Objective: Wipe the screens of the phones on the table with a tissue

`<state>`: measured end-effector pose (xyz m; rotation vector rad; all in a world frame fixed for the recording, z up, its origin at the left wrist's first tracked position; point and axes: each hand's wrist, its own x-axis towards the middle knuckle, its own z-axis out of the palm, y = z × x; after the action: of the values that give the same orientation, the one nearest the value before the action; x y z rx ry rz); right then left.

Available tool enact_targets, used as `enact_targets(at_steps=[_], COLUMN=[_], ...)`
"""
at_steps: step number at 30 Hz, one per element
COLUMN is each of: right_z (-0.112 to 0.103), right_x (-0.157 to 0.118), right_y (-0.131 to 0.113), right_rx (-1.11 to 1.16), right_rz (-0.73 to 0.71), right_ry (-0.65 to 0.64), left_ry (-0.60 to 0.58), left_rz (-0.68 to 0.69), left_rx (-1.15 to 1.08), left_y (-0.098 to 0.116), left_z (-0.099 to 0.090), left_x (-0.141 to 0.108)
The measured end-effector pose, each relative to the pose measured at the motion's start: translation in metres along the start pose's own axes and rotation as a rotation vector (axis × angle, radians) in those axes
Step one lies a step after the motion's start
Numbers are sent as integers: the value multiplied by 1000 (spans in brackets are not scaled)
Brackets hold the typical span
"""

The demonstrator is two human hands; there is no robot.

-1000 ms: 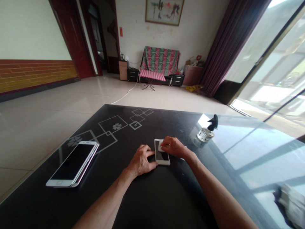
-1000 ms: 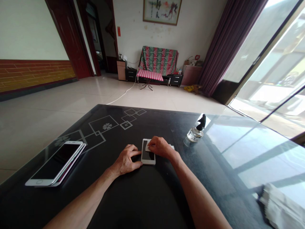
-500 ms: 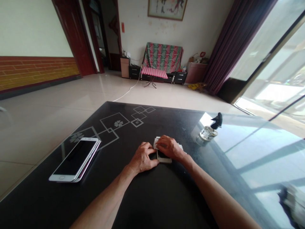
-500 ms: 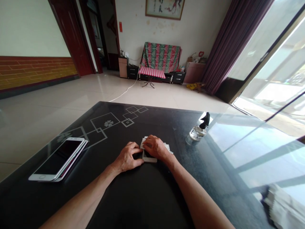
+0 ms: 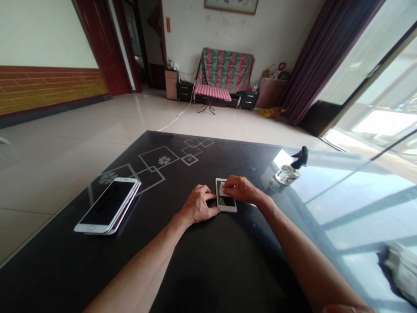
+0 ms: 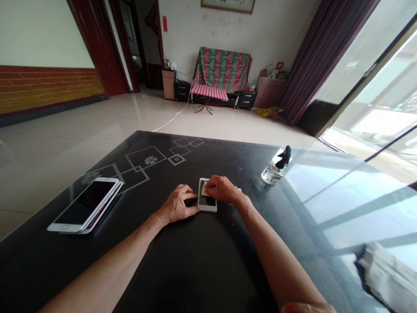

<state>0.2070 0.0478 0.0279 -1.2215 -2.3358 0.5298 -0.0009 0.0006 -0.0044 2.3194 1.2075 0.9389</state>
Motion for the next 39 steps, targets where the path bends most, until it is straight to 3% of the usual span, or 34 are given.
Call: enact_targets(at_steps=[6,11,17,22,30,39], right_z=[16,15,21,36,36,20], right_x=[0,-20,-45,-45,-37,-51], right_y=[-8,-14,-5,-3,-17,-2], right_rx=[-65,-113,-121,-151,-129,-197], right_rz=[-16,-43,-97,-112,-188,-147], right_ry=[100,160,230,358,309,313], left_ry=[0,-3,20,49,35,23], left_rz=[15,26,52,68,69,82], left_rx=[11,19,58,84,98,107], left_y=[-4,-5,-8,-11,-11,-10], left_z=[1,2,4,7,6,3], left_x=[1,1,2,3,3,3])
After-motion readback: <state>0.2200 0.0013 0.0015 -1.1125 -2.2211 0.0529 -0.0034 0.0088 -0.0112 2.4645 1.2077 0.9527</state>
